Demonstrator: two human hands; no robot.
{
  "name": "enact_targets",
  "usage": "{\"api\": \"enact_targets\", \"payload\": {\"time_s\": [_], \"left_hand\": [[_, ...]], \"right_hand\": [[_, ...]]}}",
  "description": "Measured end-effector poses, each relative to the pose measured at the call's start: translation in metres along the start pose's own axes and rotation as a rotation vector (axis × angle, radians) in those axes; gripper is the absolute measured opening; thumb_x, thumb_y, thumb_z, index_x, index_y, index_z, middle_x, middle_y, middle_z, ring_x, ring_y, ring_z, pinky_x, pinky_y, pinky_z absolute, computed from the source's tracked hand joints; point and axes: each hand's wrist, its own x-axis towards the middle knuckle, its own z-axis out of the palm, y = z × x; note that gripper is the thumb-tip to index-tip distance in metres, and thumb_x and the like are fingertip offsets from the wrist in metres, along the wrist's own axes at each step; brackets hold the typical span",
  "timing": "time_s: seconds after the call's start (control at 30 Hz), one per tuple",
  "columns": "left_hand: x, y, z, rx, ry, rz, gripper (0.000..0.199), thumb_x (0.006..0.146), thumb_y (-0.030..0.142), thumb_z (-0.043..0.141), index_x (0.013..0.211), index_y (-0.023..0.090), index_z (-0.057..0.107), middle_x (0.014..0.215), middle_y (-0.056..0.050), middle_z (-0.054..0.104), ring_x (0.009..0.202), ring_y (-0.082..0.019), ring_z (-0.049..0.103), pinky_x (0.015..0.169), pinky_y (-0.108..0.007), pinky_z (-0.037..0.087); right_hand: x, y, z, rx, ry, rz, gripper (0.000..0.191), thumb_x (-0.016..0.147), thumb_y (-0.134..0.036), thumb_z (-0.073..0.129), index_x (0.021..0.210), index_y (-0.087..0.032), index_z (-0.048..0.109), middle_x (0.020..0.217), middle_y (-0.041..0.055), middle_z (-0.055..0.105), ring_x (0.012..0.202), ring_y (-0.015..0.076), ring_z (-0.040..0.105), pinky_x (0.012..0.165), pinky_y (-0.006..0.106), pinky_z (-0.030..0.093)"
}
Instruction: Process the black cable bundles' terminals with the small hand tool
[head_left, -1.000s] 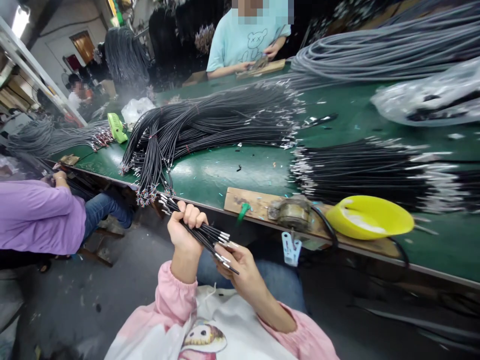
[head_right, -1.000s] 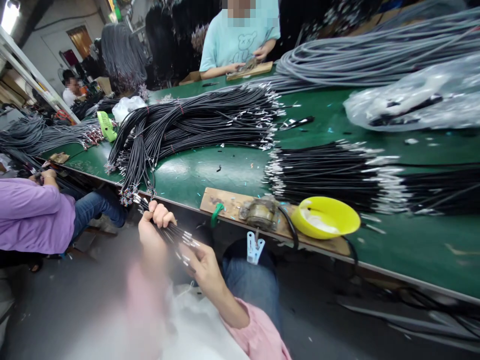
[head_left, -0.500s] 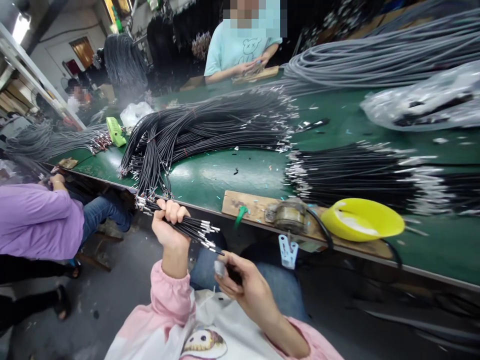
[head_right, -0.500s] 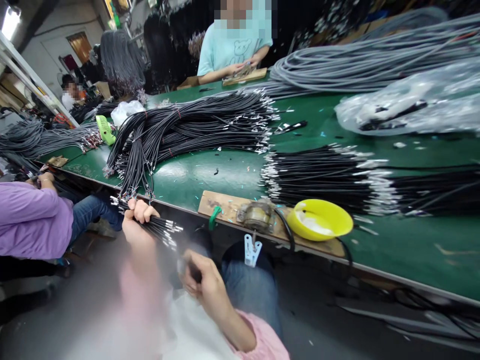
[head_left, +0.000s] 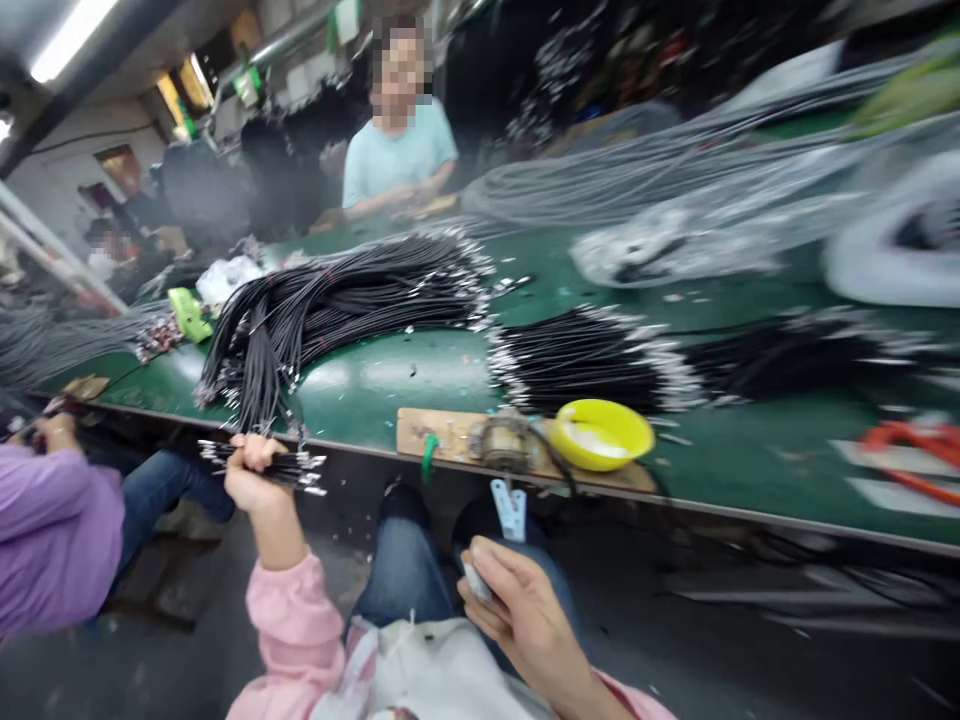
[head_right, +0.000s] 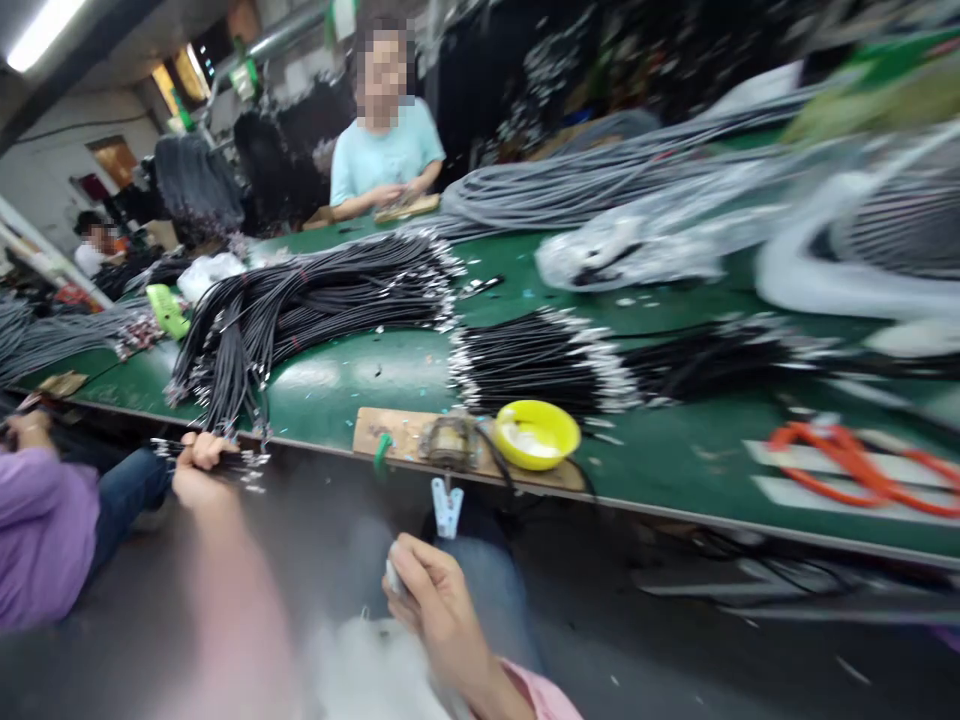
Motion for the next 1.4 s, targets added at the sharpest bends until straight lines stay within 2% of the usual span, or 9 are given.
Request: {"api": "enact_targets", "payload": {"time_s": [0.1, 0.23, 0.37, 0.47, 0.6, 0.8, 1.0, 1.2, 1.4], "left_hand": [[0.018, -0.016, 0.013, 0.039, -0.059, -0.237, 0.012, 0.063, 0.005, 0.038, 0.064, 0.015, 0.031, 0.047, 0.007, 0.017, 0.037, -0.002, 0.025, 0.04, -0.012, 0.025], [0.015, -0.079, 0.055, 0.167, 0.057, -0.732, 0.01, 0.068, 0.005, 0.034, 0.064, 0.013, 0.039, 0.045, 0.006, 0.02, 0.036, -0.004, 0.028, 0.039, -0.015, 0.024], [0.008, -0.131, 0.085, -0.023, 0.151, -0.931, 0.013, 0.074, 0.007, 0.032, 0.07, 0.011, 0.044, 0.045, 0.006, 0.022, 0.035, -0.003, 0.028, 0.039, -0.012, 0.022], [-0.001, -0.145, 0.09, -0.23, 0.136, -0.903, 0.013, 0.071, 0.008, 0.033, 0.074, 0.011, 0.046, 0.048, 0.006, 0.024, 0.038, -0.003, 0.03, 0.042, -0.014, 0.026], [-0.017, -0.144, 0.091, -0.348, 0.143, -0.826, 0.015, 0.066, 0.008, 0.032, 0.075, 0.011, 0.044, 0.05, 0.005, 0.022, 0.04, -0.004, 0.029, 0.044, -0.014, 0.026], [-0.029, -0.142, 0.094, -0.355, 0.045, -0.721, 0.019, 0.062, 0.007, 0.032, 0.077, 0.011, 0.041, 0.052, 0.006, 0.019, 0.041, -0.003, 0.029, 0.045, -0.014, 0.026], [-0.042, -0.148, 0.09, -0.211, -0.099, -0.593, 0.01, 0.064, 0.008, 0.033, 0.071, 0.016, 0.032, 0.05, 0.006, 0.015, 0.041, -0.005, 0.018, 0.046, -0.016, 0.024], [-0.051, -0.157, 0.086, -0.073, -0.142, -0.597, 0.02, 0.062, 0.011, 0.035, 0.064, 0.016, 0.015, 0.047, 0.006, 0.01, 0.04, -0.006, 0.008, 0.043, -0.018, 0.02], [-0.051, -0.16, 0.076, -0.134, -0.158, -0.637, 0.028, 0.064, 0.01, 0.039, 0.063, 0.015, 0.012, 0.046, 0.007, 0.015, 0.039, -0.003, 0.017, 0.044, -0.012, 0.025]], "right_hand": [[-0.009, -0.007, -0.017, 0.141, 0.023, 0.127, 0.056, 0.057, -0.056, 0.068, 0.055, -0.016, 0.029, 0.041, -0.0106, 0.009, 0.034, -0.0002, 0.009, 0.033, 0.014, 0.006], [-0.013, -0.001, -0.027, 0.283, 0.164, 0.196, 0.057, 0.047, -0.05, 0.075, 0.054, -0.015, 0.03, 0.04, -0.0108, 0.01, 0.035, -0.0003, 0.009, 0.034, 0.014, 0.006], [-0.02, 0.004, -0.033, 0.435, 0.22, 0.23, 0.052, 0.043, -0.046, 0.077, 0.055, -0.015, 0.038, 0.04, -0.0104, 0.009, 0.036, 0.0004, 0.008, 0.034, 0.014, 0.007], [-0.024, 0.0, -0.042, 0.444, 0.308, 0.194, 0.054, 0.042, -0.046, 0.079, 0.053, -0.014, 0.037, 0.043, -0.0099, 0.01, 0.038, -0.0003, 0.007, 0.035, 0.015, 0.007], [-0.026, -0.007, -0.051, 0.372, 0.413, 0.129, 0.058, 0.039, -0.045, 0.08, 0.053, -0.014, 0.033, 0.045, -0.0089, 0.016, 0.04, -0.0006, 0.011, 0.037, 0.015, 0.008], [-0.013, -0.035, -0.033, 0.211, 0.202, 0.033, 0.053, 0.048, -0.047, 0.077, 0.052, -0.011, 0.037, 0.044, -0.0076, 0.023, 0.038, -0.0019, 0.015, 0.037, 0.015, 0.006], [0.008, -0.061, -0.004, 0.25, 0.017, 0.047, 0.062, 0.048, -0.061, 0.07, 0.056, -0.013, 0.032, 0.042, -0.0091, 0.023, 0.035, -0.0023, 0.013, 0.035, 0.014, 0.004], [0.012, -0.06, -0.002, 0.257, 0.028, 0.035, 0.064, 0.045, -0.057, 0.074, 0.063, -0.016, 0.029, 0.043, -0.0114, 0.018, 0.036, -0.002, 0.01, 0.034, 0.013, 0.005], [0.01, -0.056, -0.009, 0.139, -0.023, -0.051, 0.059, 0.051, -0.057, 0.071, 0.068, -0.017, 0.032, 0.043, -0.011, 0.023, 0.034, -0.0007, 0.012, 0.032, 0.015, 0.006]]}}
